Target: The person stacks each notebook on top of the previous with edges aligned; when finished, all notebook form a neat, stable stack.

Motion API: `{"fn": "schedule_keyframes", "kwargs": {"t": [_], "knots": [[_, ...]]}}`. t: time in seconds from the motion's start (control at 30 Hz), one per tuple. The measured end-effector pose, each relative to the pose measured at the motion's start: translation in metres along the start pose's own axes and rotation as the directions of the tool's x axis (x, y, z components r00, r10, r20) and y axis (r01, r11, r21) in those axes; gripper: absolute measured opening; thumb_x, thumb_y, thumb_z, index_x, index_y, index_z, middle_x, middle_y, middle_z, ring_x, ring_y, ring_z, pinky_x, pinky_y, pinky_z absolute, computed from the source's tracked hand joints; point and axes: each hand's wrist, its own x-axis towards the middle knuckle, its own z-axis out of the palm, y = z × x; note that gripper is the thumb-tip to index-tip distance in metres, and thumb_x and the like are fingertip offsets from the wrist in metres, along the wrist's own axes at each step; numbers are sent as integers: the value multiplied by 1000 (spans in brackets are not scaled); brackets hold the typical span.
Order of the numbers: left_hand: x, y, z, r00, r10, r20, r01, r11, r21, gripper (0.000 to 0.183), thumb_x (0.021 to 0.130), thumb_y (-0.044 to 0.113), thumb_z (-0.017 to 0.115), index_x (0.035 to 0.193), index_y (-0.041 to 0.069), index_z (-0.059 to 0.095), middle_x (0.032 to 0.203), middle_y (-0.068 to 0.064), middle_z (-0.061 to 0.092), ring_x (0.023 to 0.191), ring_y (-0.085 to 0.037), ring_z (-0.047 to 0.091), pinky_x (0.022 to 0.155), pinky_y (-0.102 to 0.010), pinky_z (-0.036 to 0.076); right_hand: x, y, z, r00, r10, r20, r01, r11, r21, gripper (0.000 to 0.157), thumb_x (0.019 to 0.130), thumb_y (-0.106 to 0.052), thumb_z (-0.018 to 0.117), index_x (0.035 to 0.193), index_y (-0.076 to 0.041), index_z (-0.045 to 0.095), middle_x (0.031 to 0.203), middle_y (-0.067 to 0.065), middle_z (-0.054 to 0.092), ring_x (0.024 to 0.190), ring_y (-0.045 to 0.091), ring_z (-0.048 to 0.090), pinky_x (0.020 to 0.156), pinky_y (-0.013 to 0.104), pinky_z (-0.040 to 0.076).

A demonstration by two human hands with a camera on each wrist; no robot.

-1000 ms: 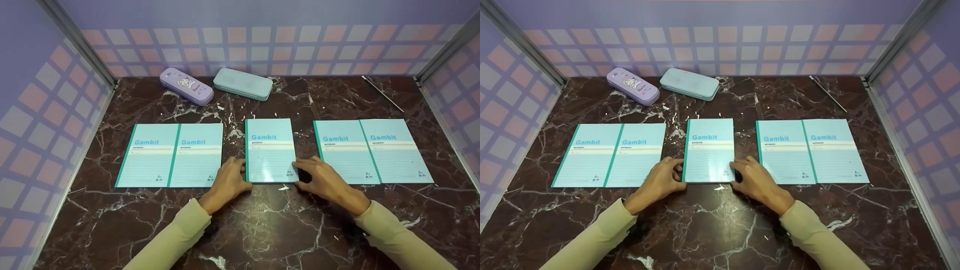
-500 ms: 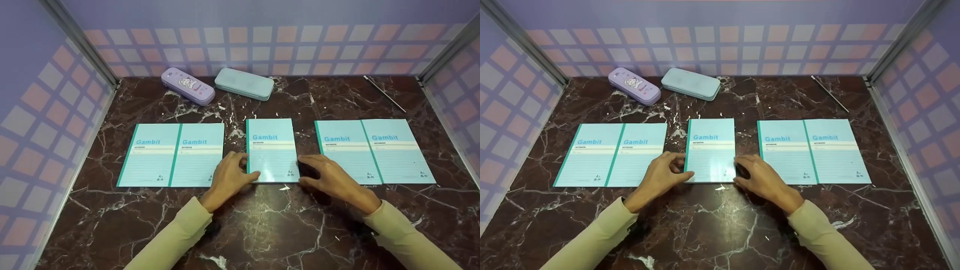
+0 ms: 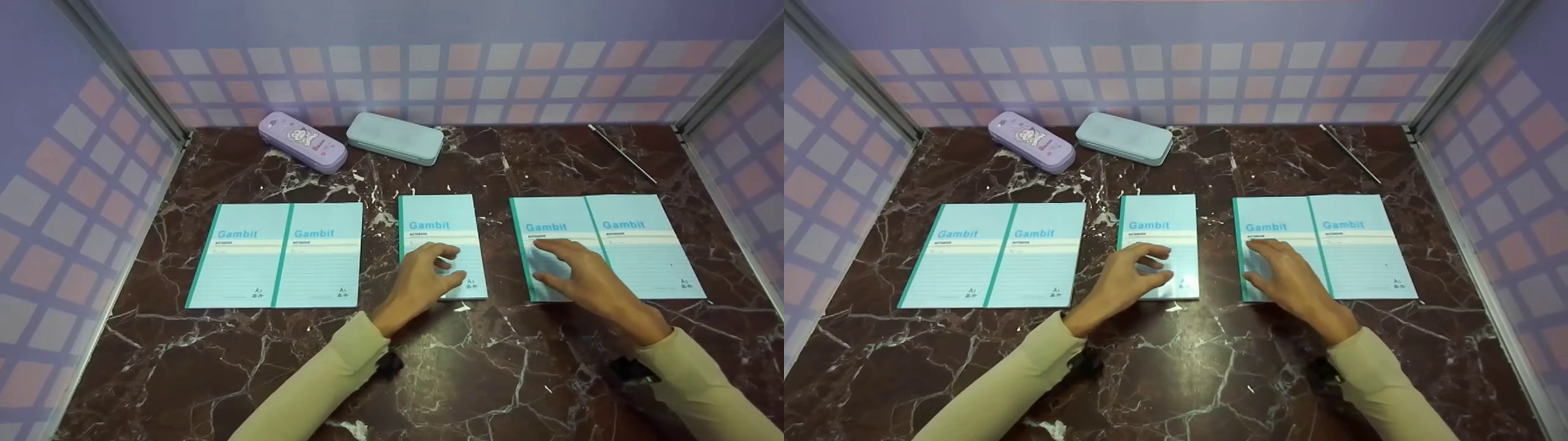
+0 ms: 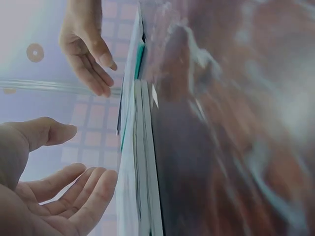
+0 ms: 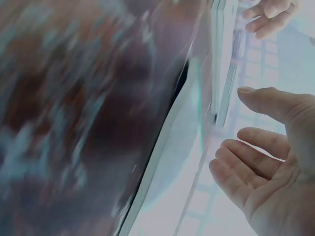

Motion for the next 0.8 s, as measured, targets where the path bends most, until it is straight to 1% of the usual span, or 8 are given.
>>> {"fn": "schedule_keyframes", "kwargs": {"t": [0.17, 0.33, 0.47, 0.53, 0.7, 0.8], "knots": [[9, 7, 17, 996, -61, 70, 64, 997, -41, 36, 94, 11, 81, 127, 0, 74, 120, -12, 74, 101, -25, 74, 83, -25, 60, -9, 18, -9, 999, 49, 6, -49, 999, -24, 54, 89, -3, 86, 136, 12, 64, 133, 31, 65, 117, 51, 64, 91, 64, 56], [16, 13, 36, 987, -107, 123, 116, 991, -68, 36, 96, 13, 81, 129, 1, 73, 124, -12, 74, 100, -18, 73, 78, -24, 60, -20, 33, -17, 992, 120, 27, -119, 992, -44, 57, 90, -4, 85, 138, 13, 61, 135, 35, 62, 111, 53, 64, 89, 67, 55], [21, 19, 50, 980, -136, 145, 149, 985, -82, 36, 95, 13, 83, 128, 3, 74, 124, -11, 75, 96, -12, 74, 73, -21, 59, -28, 43, -23, 988, 154, 31, -152, 987, -59, 58, 89, -3, 85, 139, 15, 59, 136, 38, 59, 113, 56, 61, 92, 69, 52], [25, 22, 57, 977, -150, 152, 165, 982, -91, 36, 94, 12, 84, 127, 4, 75, 122, -10, 76, 94, -11, 74, 73, -21, 60, -31, 46, -26, 986, 165, 28, -163, 984, -72, 59, 89, -2, 85, 138, 16, 59, 136, 38, 59, 115, 57, 60, 91, 69, 52], [34, 27, 72, 966, -197, 168, 220, 967, -132, 36, 91, 9, 86, 125, 4, 76, 118, -8, 77, 92, -9, 74, 76, -20, 60, -39, 54, -32, 983, 180, 29, -177, 979, -99, 58, 90, -2, 84, 139, 16, 58, 137, 38, 57, 120, 59, 56, 93, 69, 50], [40, 28, 78, 963, -211, 171, 237, 959, -153, 39, 90, 7, 85, 128, 2, 75, 121, -9, 76, 95, -12, 75, 78, -19, 59, -43, 57, -34, 984, 179, 28, -175, 979, -103, 57, 90, -2, 84, 138, 15, 59, 138, 38, 57, 122, 60, 53, 96, 71, 47]]}}
